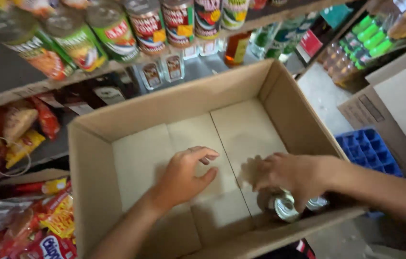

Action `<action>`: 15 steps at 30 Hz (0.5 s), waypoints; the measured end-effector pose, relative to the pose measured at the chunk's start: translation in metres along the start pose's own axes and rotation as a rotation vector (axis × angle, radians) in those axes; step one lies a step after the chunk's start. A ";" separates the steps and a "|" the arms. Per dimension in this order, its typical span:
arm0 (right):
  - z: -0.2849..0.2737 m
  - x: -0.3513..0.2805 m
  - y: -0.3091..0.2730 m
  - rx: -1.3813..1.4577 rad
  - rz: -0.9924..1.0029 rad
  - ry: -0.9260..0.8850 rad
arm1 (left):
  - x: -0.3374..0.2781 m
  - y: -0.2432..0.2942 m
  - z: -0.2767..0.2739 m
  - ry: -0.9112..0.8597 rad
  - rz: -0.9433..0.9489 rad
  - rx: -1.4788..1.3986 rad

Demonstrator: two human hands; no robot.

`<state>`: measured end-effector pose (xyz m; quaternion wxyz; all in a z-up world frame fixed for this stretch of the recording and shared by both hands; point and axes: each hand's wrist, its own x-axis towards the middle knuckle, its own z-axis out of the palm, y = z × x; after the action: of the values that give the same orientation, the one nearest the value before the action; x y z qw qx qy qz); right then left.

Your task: The person packs canned goods and snack bags into a cardboard box by taking them from shelves and arranging them inside.

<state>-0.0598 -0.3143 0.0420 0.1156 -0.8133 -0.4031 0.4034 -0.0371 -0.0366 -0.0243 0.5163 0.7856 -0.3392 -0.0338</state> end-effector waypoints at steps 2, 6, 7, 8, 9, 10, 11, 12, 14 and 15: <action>0.015 -0.006 -0.007 -0.076 0.094 -0.096 | -0.001 0.003 0.006 -0.045 -0.040 -0.012; 0.029 -0.015 -0.006 -0.102 0.076 -0.100 | -0.006 0.000 0.021 -0.180 -0.111 -0.001; 0.042 -0.017 0.004 -0.098 0.074 -0.104 | -0.007 -0.001 0.025 -0.181 -0.116 -0.004; 0.054 -0.018 0.015 -0.167 -0.019 -0.030 | -0.008 -0.002 0.030 -0.255 -0.193 0.043; 0.066 -0.020 0.024 -0.236 -0.110 0.046 | -0.009 -0.004 0.034 -0.328 -0.270 0.090; 0.065 -0.021 0.024 -0.237 -0.111 0.046 | -0.011 -0.006 0.038 -0.327 -0.271 0.090; 0.064 -0.022 0.024 -0.293 -0.189 0.087 | -0.014 -0.008 0.042 -0.358 -0.257 0.093; 0.063 -0.022 0.023 -0.350 -0.267 0.131 | -0.017 -0.010 0.046 -0.389 -0.242 0.098; 0.038 -0.020 0.011 -0.229 -0.187 0.065 | -0.016 -0.005 0.046 -0.433 -0.298 0.096; 0.025 -0.018 0.005 -0.106 -0.104 -0.001 | -0.014 -0.003 0.045 -0.479 -0.353 0.091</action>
<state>-0.0824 -0.3344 0.0333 0.0929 -0.7961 -0.4657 0.3752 -0.0648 -0.0637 -0.0523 0.3720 0.8245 -0.3105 -0.2922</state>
